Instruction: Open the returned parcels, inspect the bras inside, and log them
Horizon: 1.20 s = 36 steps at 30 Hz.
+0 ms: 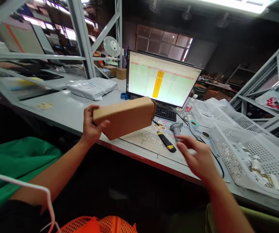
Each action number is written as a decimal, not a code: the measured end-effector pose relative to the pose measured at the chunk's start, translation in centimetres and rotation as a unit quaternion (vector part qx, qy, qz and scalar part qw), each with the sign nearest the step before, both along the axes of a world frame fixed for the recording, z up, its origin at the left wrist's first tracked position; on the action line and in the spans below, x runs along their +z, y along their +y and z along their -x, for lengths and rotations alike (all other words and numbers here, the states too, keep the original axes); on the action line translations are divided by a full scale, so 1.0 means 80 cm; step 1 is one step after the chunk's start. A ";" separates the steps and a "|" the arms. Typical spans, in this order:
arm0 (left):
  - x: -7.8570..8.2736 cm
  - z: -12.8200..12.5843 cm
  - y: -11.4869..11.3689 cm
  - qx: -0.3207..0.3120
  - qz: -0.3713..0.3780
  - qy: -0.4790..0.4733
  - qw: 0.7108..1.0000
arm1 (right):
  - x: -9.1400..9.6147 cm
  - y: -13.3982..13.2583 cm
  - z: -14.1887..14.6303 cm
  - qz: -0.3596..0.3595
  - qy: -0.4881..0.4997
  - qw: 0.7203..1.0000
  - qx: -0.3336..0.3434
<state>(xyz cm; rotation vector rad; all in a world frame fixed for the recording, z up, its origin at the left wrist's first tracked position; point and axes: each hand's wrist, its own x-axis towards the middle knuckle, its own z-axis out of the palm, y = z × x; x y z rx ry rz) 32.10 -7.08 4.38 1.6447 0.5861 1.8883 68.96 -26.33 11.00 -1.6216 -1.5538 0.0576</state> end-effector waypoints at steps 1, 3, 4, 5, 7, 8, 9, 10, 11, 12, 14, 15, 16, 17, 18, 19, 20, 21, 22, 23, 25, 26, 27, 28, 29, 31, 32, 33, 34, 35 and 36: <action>-0.007 0.003 -0.008 0.002 -0.066 0.064 0.996 | -0.002 0.027 0.017 0.049 0.060 0.993 0.086; -0.025 0.012 -0.023 -0.007 -0.192 0.189 0.963 | -0.015 0.091 0.053 0.095 0.240 0.942 0.216; -0.036 0.019 -0.028 -0.009 -0.237 0.242 0.941 | -0.025 0.123 0.070 0.106 0.300 0.920 0.228; -0.047 0.026 -0.031 -0.004 -0.263 0.284 0.922 | -0.038 0.151 0.086 0.123 0.339 0.903 0.235; -0.068 0.043 -0.032 0.026 -0.273 0.337 0.901 | -0.066 0.194 0.112 0.161 0.365 0.894 0.202; -0.076 0.050 -0.031 0.039 -0.276 0.357 0.892 | -0.080 0.208 0.120 0.182 0.361 0.897 0.181; -0.083 0.057 -0.030 0.048 -0.283 0.370 0.883 | -0.093 0.217 0.126 0.199 0.352 0.901 0.159; -0.088 0.063 -0.028 0.054 -0.298 0.376 0.876 | -0.103 0.223 0.129 0.211 0.343 0.905 0.140; -0.091 0.067 -0.027 0.057 -0.317 0.376 0.869 | -0.110 0.227 0.130 0.217 0.336 0.908 0.125; -0.094 0.070 -0.027 0.054 -0.340 0.376 0.861 | -0.116 0.230 0.128 0.218 0.332 0.911 0.114; -0.097 0.071 -0.028 0.038 -0.372 0.379 0.846 | -0.120 0.233 0.120 0.215 0.326 0.915 0.098; -0.099 0.071 -0.029 0.028 -0.380 0.386 0.840 | -0.121 0.234 0.115 0.214 0.323 0.917 0.092; -0.101 0.071 -0.029 0.020 -0.383 0.394 0.835 | -0.121 0.235 0.110 0.213 0.319 0.919 0.089; -0.103 0.070 -0.030 0.014 -0.385 0.402 0.830 | -0.120 0.235 0.105 0.212 0.317 0.920 0.088; -0.107 0.070 -0.030 0.010 -0.385 0.410 0.827 | -0.121 0.235 0.102 0.209 0.316 0.921 0.088; -0.110 0.070 -0.029 0.007 -0.383 0.419 0.824 | -0.121 0.236 0.100 0.203 0.316 0.923 0.086; -0.113 0.070 -0.028 0.000 -0.381 0.429 0.819 | -0.121 0.236 0.099 0.194 0.319 0.924 0.083; -0.117 0.070 -0.026 -0.007 -0.380 0.439 0.814 | -0.121 0.237 0.099 0.182 0.324 0.925 0.079; -0.119 0.071 -0.024 -0.016 -0.378 0.450 0.809 | -0.120 0.238 0.100 0.168 0.330 0.926 0.076; -0.121 0.071 -0.021 -0.024 -0.377 0.460 0.804 | -0.120 0.240 0.101 0.154 0.338 0.926 0.074; -0.122 0.071 -0.014 -0.039 -0.376 0.471 0.797 | -0.116 0.243 0.105 0.129 0.348 0.925 0.076; -0.121 0.072 -0.011 -0.044 -0.376 0.472 0.796 | -0.114 0.245 0.107 0.117 0.349 0.927 0.076; -0.119 0.072 -0.007 -0.047 -0.374 0.473 0.796 | -0.113 0.246 0.108 0.104 0.346 0.930 0.073; -0.117 0.074 -0.003 -0.049 -0.368 0.475 0.798 | -0.111 0.246 0.110 0.087 0.339 0.935 0.065; -0.114 0.075 0.001 -0.050 -0.358 0.480 0.800 | -0.110 0.246 0.111 0.066 0.327 0.941 0.052; -0.107 0.078 0.006 -0.057 -0.324 0.497 0.803 | -0.112 0.242 0.115 0.014 0.292 0.956 0.018; -0.102 0.079 0.007 -0.063 -0.299 0.506 0.806 | -0.114 0.238 0.117 -0.015 0.271 0.962 0.002; -0.096 0.078 0.008 -0.066 -0.271 0.511 0.813 | -0.117 0.233 0.121 -0.043 0.249 0.968 -0.011; -0.089 0.076 0.009 -0.060 -0.241 0.510 0.823 | -0.122 0.228 0.126 -0.069 0.228 0.971 -0.021; -0.080 0.072 0.010 -0.041 -0.209 0.505 0.837 | -0.127 0.224 0.131 -0.091 0.208 0.973 -0.028; -0.070 0.065 0.012 -0.005 -0.171 0.497 0.851 | -0.133 0.219 0.137 -0.110 0.192 0.975 -0.034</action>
